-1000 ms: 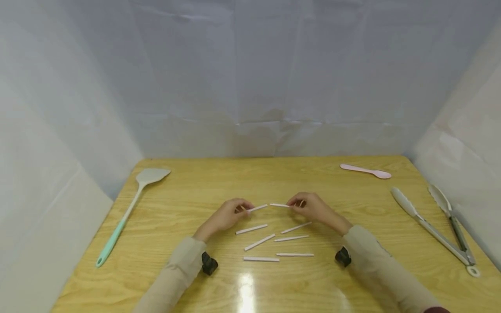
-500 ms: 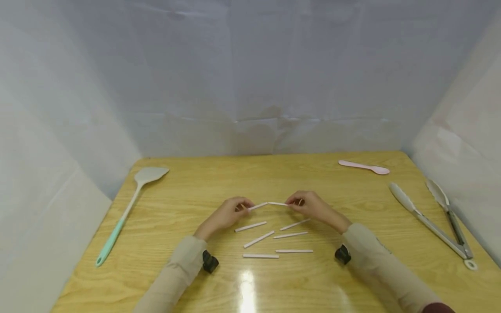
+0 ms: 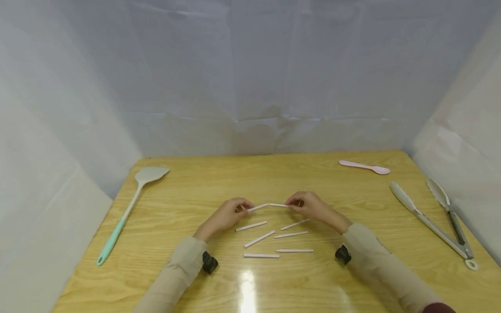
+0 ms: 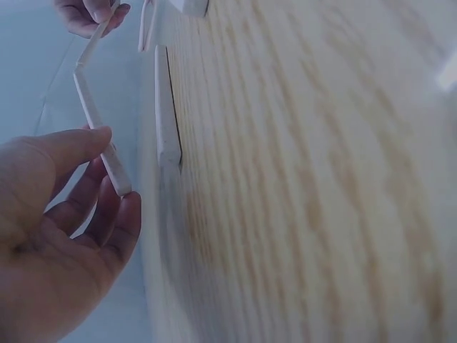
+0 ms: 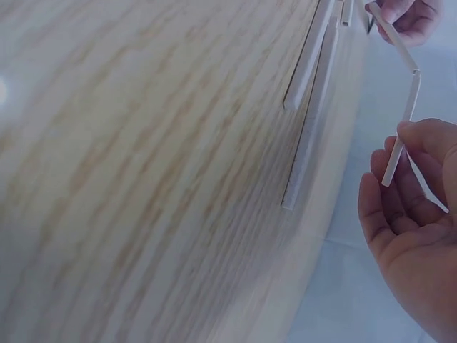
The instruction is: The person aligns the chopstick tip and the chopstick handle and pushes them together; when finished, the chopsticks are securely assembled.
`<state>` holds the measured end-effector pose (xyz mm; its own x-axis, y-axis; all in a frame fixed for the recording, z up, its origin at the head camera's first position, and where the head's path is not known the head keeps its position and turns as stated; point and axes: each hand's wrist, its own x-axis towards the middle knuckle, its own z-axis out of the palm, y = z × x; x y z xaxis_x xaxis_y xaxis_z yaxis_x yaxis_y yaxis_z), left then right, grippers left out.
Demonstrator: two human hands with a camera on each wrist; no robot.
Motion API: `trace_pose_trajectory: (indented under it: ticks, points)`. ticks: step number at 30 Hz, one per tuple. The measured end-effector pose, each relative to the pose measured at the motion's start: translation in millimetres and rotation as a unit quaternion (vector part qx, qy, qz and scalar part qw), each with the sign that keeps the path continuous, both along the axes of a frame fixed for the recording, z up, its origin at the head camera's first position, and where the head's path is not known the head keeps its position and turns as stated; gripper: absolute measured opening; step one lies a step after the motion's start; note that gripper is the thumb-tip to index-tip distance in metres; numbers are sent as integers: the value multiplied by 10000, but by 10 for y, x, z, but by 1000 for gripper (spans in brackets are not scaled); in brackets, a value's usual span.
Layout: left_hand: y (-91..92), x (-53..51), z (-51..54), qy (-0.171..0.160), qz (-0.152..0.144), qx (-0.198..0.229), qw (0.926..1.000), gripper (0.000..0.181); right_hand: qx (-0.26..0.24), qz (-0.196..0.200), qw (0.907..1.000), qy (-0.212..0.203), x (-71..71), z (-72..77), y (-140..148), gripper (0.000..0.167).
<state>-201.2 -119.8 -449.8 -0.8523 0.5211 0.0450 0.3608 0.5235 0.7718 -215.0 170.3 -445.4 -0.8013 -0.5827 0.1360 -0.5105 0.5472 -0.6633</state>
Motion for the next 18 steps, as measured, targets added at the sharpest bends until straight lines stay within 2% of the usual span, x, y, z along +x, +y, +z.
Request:
trace_pose_trajectory:
  ticks: [6, 18]
  points:
    - [-10, 1, 3, 47, -43, -56, 10000, 21, 69, 25, 10000, 61, -4, 12, 4, 12]
    - [-13, 8, 9, 98, -75, -78, 9999, 21, -126, 16, 9998, -144, 14, 19, 18, 13]
